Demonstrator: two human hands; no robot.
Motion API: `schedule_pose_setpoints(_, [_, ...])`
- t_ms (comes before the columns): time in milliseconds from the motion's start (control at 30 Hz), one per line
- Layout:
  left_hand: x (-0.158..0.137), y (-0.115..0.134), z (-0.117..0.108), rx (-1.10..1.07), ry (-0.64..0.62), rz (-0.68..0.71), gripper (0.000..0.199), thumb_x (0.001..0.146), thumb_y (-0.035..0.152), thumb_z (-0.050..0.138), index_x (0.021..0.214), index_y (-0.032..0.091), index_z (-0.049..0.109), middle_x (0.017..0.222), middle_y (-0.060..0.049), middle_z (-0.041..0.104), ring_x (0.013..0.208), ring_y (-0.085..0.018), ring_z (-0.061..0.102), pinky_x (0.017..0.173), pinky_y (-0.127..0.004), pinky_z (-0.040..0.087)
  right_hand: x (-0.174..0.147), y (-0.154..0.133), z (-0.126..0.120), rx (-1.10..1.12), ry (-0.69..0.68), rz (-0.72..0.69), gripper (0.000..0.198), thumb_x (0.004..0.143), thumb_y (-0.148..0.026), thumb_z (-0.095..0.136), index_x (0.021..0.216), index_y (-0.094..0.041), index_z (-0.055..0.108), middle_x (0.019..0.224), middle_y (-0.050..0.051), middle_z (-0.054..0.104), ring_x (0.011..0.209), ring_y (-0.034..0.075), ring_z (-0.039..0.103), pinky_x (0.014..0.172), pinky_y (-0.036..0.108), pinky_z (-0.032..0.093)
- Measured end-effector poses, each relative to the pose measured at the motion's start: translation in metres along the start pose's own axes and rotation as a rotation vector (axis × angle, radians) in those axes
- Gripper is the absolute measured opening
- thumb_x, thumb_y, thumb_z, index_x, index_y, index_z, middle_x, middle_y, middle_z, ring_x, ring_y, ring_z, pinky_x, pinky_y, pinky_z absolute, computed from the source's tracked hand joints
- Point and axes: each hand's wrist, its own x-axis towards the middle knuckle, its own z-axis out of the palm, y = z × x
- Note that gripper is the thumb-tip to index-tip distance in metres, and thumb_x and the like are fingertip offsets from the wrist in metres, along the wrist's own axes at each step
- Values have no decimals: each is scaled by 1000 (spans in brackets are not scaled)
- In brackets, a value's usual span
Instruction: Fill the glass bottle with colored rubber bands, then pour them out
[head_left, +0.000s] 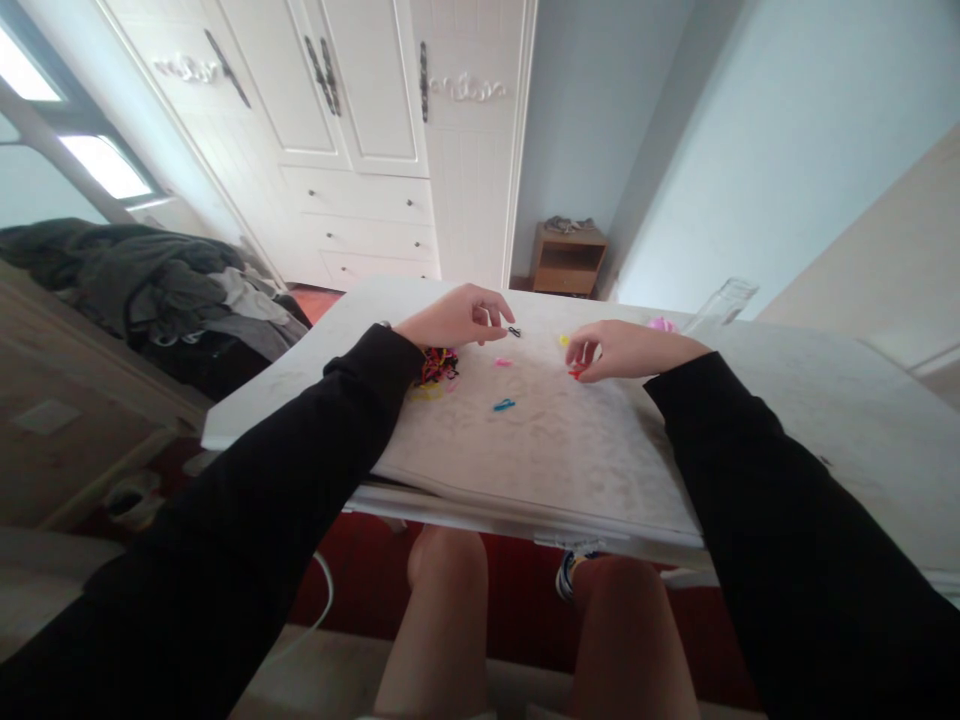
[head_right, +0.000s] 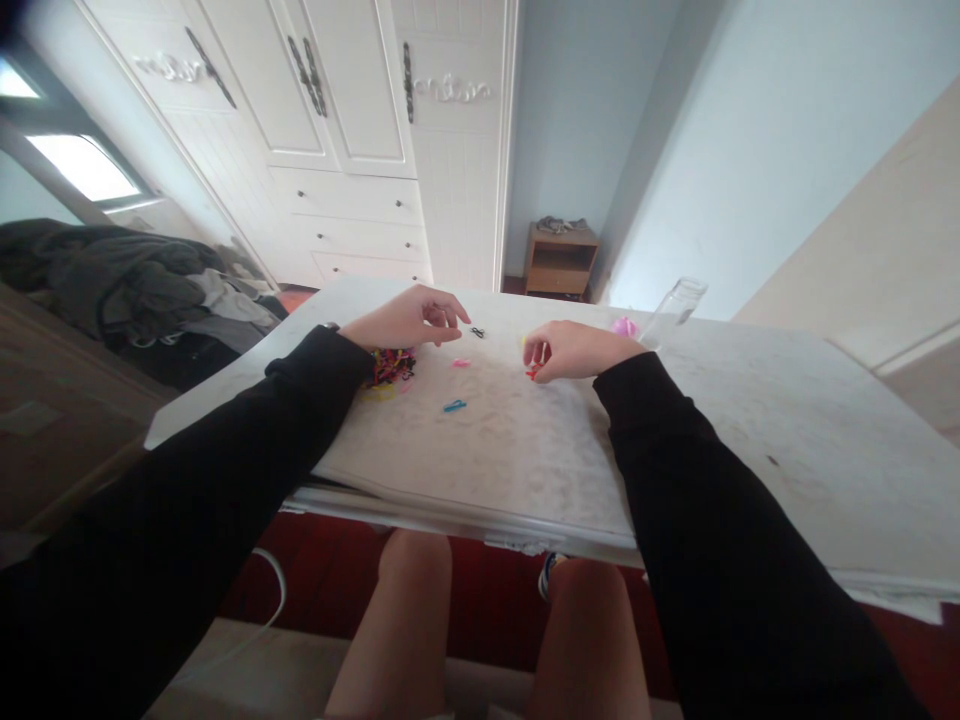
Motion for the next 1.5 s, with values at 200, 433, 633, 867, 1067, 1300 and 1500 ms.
schedule_pose_setpoints(200, [-1, -2, -3, 10, -22, -4, 22, 82, 24, 78, 99, 11, 77, 66, -3, 69, 56, -10, 63, 52, -21, 46, 0, -5, 0, -9, -78, 3, 9, 74, -13, 75, 76, -22, 75, 81, 3, 77, 76, 21, 70, 69, 33, 49])
schedule_pose_setpoints(433, [-4, -3, -18, 92, -189, -49, 15, 78, 28, 78, 80, 13, 79, 70, -5, 75, 63, -11, 64, 62, -23, 45, -3, -12, -4, -18, -94, -27, 14, 78, -24, 73, 91, -19, 74, 92, 7, 77, 83, 22, 69, 70, 32, 49])
schedule_pose_setpoints(633, [-9, 0, -31, 119, -305, -144, 15, 72, 32, 82, 77, 17, 82, 69, -3, 75, 62, -13, 63, 65, -26, 45, -2, -16, 0, -27, 107, -63, 5, 79, -20, 68, 82, -19, 71, 85, 5, 74, 77, 19, 65, 67, 31, 44])
schedule_pose_setpoints(867, [-17, -3, -40, 192, -495, -247, 25, 62, 38, 90, 81, 22, 86, 75, -1, 76, 68, -14, 63, 67, -25, 43, 2, -17, 5, -44, 156, -94, 9, 77, -14, 65, 78, -19, 71, 77, 3, 71, 72, 17, 62, 66, 30, 42])
schedule_pose_setpoints(1067, [-18, -6, -40, 210, -557, -307, 19, 62, 35, 87, 75, 21, 84, 75, -1, 76, 69, -13, 63, 64, -23, 41, 3, -16, 6, -53, 155, -112, 10, 78, -13, 65, 80, -18, 73, 80, 3, 73, 73, 17, 63, 66, 30, 42])
schedule_pose_setpoints(1300, [-18, 2, -40, 207, -551, -342, 16, 66, 34, 83, 71, 20, 82, 70, -2, 75, 67, -14, 62, 64, -24, 42, 2, -19, 6, -77, 135, -99, 12, 79, -12, 63, 82, -17, 73, 81, 4, 73, 74, 17, 63, 68, 30, 43])
schedule_pose_setpoints(1500, [-19, 8, -38, 126, -493, -328, 15, 69, 34, 82, 71, 19, 80, 64, -2, 72, 57, -13, 58, 59, -26, 41, 2, -19, 6, -57, 108, -88, 10, 81, -15, 63, 83, -18, 73, 81, 4, 73, 74, 17, 63, 67, 30, 42])
